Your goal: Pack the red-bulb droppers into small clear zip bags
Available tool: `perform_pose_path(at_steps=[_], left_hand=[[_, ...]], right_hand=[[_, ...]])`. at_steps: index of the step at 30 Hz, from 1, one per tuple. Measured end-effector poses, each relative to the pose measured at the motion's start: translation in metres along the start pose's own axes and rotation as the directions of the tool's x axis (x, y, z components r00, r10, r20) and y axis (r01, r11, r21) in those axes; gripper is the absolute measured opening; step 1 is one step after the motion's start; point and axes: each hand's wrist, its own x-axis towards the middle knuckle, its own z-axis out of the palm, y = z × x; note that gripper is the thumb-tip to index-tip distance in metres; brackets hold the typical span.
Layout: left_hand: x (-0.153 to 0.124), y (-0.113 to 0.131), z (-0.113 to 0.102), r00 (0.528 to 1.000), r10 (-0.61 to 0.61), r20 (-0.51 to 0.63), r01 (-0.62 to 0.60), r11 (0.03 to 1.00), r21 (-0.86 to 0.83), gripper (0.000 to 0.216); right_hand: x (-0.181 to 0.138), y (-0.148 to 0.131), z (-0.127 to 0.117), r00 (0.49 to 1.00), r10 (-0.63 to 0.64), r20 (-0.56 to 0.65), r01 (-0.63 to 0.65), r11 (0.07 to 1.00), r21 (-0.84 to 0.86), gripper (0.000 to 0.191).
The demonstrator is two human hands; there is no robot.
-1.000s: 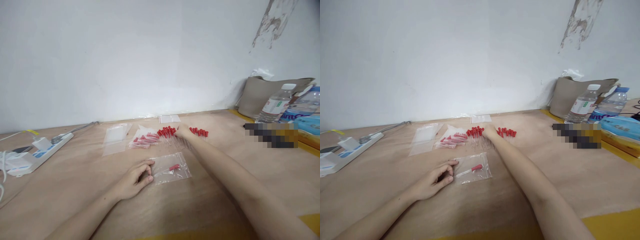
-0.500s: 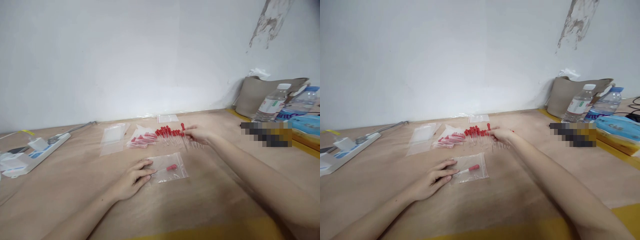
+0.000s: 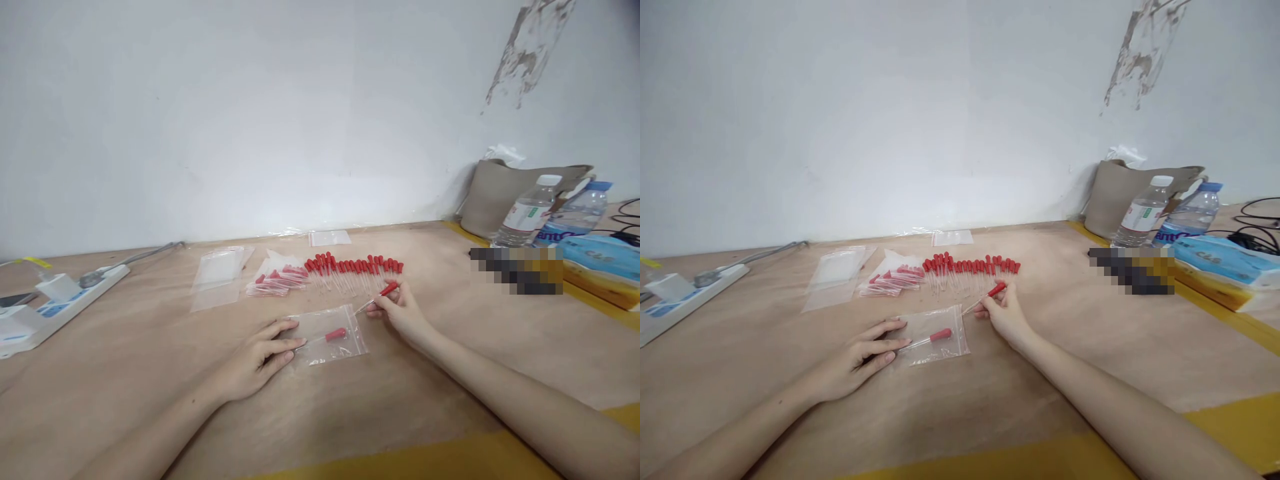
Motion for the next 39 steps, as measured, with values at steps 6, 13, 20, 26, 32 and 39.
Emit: perform_pose_path(at_steps=[6,13,20,26,32,39], left_hand=[[0.0,-0.001,0.001,1.0,-0.002,0.005,0.002,1.0,0.014,0.032],[-0.001,-0.001,0.0,1.0,-0.013,0.021,0.012,1.0,0.024,0.032],[-0.002,0.0,0.0,0.999,0.004,0.042,-0.008,0.997,0.078,0.038],[-0.001,-0.001,0.002,1.0,-0.023,0.008,0.023,0.996,0.081,0.052],[0.003,0.0,0.002,1.0,-0.02,0.018,0.018,0.996,0.083,0.052],[0.005,0.001,0.004,1.0,0.01,-0.004,-0.009,0.998,0.063,0.05]], right_hand=[[-0.014,0.0,0.008,0.99,0.096,0.1,-0.093,0.995,-0.034,0.041],[-0.016,-0.008,-0.003,0.98,0.179,0.082,-0.186,0.98,0.077,0.031],[-0.011,-0.011,-0.009,0.945,0.269,0.184,-0.277,0.961,0.016,0.011],[-0.001,-0.008,-0.022,0.922,0.097,0.374,0.041,0.938,-0.344,0.032],[0.003,-0.001,-0.012,0.875,-0.021,0.484,0.265,0.858,-0.44,0.021],[-0.01,-0.006,-0.003,0.773,0.1,0.626,0.24,0.868,-0.435,0.025]])
